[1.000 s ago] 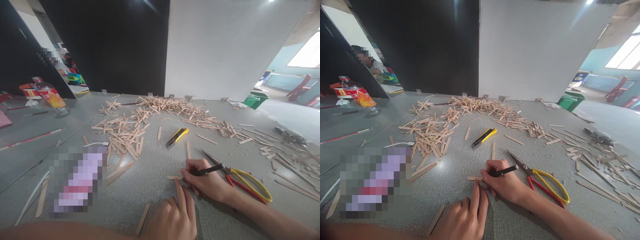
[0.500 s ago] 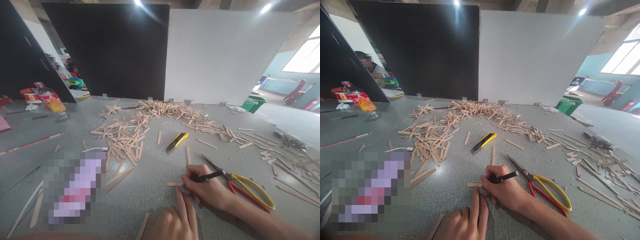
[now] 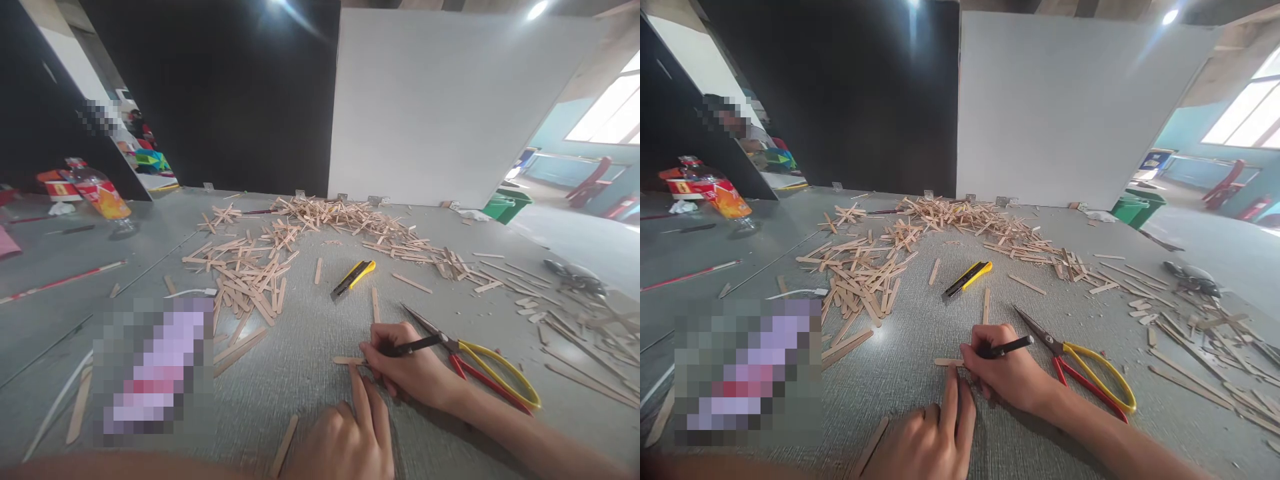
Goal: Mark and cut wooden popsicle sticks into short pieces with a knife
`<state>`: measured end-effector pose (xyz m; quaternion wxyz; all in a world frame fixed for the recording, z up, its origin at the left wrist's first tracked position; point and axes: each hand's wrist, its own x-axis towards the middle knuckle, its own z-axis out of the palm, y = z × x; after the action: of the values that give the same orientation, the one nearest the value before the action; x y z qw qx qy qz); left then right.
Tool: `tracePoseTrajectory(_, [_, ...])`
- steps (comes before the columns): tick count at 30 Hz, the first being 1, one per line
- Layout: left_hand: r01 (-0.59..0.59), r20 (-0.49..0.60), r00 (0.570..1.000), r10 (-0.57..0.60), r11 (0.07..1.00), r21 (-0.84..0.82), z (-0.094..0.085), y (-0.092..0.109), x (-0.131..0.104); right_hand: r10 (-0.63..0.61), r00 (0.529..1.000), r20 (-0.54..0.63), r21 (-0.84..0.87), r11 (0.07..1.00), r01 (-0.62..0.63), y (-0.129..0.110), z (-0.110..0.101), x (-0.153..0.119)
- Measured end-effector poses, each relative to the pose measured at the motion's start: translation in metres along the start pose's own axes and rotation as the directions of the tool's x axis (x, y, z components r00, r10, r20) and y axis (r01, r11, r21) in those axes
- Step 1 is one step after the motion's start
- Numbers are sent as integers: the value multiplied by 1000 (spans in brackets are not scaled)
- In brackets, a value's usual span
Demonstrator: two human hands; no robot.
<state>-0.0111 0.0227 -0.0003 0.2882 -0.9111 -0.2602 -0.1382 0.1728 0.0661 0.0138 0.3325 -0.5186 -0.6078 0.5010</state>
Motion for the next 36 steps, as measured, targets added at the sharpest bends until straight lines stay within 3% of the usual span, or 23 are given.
tracePoseTrajectory(10, [-18, 68, 998, 20, 1000, -24, -9, -4, 1, 13, 1000, -1, 8, 1000, -13, 4, -2, 0])
tracePoseTrajectory(23, [6, 41, 999, -5, 999, -38, -14, -5, 6, 13, 1000, 15, 34, 999, -13, -4, -3, 1])
tracePoseTrajectory(30, [-45, 88, 995, 48, 999, -30, -18, -8, 8, 6, 974, -228, 254, 966, 54, -14, -18, 6])
tracePoseTrajectory(36, [-18, 75, 997, 20, 999, -33, -15, -6, 6, -34, 998, -53, 102, 994, 40, -12, -9, 0])
